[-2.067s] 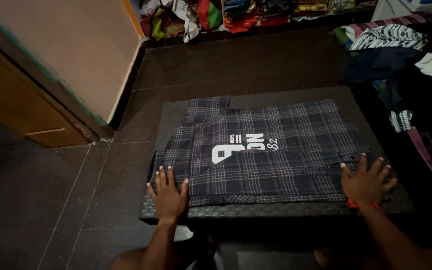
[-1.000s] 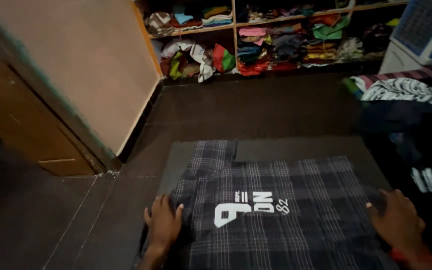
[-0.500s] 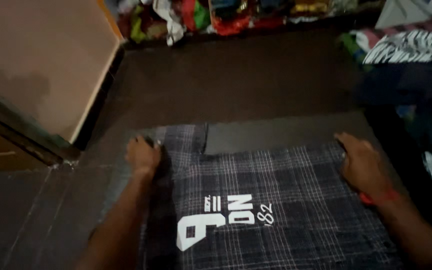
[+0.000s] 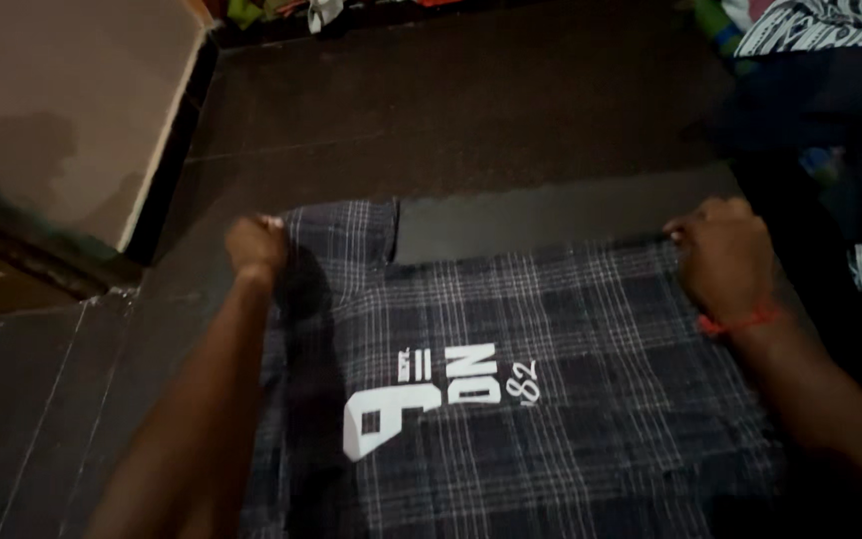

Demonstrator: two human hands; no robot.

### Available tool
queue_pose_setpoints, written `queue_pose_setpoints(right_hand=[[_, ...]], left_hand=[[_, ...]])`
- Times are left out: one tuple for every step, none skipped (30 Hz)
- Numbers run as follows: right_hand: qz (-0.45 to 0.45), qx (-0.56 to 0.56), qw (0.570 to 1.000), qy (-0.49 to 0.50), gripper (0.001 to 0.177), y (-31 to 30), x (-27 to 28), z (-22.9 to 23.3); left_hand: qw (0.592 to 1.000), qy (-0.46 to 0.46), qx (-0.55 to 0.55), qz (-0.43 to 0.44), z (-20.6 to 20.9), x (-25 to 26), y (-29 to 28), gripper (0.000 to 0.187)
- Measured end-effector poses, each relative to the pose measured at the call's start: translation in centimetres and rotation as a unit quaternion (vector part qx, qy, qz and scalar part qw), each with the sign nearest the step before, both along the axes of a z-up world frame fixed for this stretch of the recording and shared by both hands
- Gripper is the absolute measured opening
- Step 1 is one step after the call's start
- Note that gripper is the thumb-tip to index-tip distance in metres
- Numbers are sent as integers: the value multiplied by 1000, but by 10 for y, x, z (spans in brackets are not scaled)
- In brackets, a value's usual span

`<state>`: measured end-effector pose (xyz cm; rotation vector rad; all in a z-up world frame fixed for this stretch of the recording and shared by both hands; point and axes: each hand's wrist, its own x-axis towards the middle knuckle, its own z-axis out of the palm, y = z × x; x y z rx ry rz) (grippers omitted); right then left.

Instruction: The person takes a shirt from a bed, lays it on a small table, folds it by hand, and then places the folded shirt into an open suitcase.

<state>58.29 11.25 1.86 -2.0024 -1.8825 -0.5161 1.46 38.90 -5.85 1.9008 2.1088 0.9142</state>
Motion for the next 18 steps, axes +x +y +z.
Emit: queue_pose_setpoints(right_hand=[[1, 9, 1000, 14, 14, -6, 0, 1], [2, 23, 999, 26, 13, -8, 0, 6], [3, 38, 999, 39, 13, -10, -1, 11], [3, 46, 998, 45, 14, -13, -2, 15], [3, 55, 997, 52, 15, -21, -6, 18], [3, 61, 996, 59, 16, -30, -11, 22], [-2, 64, 996, 69, 16, -40, -16, 27], [-5, 65, 995, 79, 15, -50, -22, 31], [-9, 66, 994, 89, 15, -58, -26, 37], [-20, 59, 994, 88, 16, -67, -29, 44], [-32, 52, 994, 88, 16, -76, -31, 50], [-49, 40, 994, 88, 17, -90, -33, 54], [-53, 26, 994, 95, 15, -100, -34, 58], [-59, 12, 993, 100, 14, -110, -33, 62], [-64, -3, 992, 106, 13, -120, -32, 64], [-67, 3, 989, 131, 13, -130, -32, 64], [-69, 10, 985, 156, 13, -140, -34, 61], [-71, 13, 981, 181, 14, -152, -35, 56]], left_hand=[[999, -46, 13, 3, 12, 3, -14, 18], [995, -93, 32, 5, 28, 8, -23, 17], [994, -99, 37, 0, 43, 11, -36, 17], [993, -107, 46, -5, 56, 13, -50, 16], [992, -116, 55, -10, 68, 14, -64, 16], [988, -135, 71, -16, 79, 14, -80, 15], [984, -154, 86, -21, 88, 14, -97, 15], [979, -173, 101, -25, 97, 13, -115, 15], [977, -193, 89, -13, 106, 13, -131, 14], [974, -213, 75, -3, 113, 12, -148, 14], [971, -233, 61, 7, 121, 9, -163, 14], [965, -248, 86, -2, 126, 6, -178, 13], [958, -263, 111, -11, 129, 1, -191, 12], [951, -279, 135, -21, 129, -2, -206, 10], [952, -259, 157, -34, 126, -7, -223, 10], [952, -240, 183, -49, 122, -11, -238, 9], [951, -221, 208, -63, 116, -17, -251, 9], [955, -215, 198, -55, 107, -22, -262, 9]])
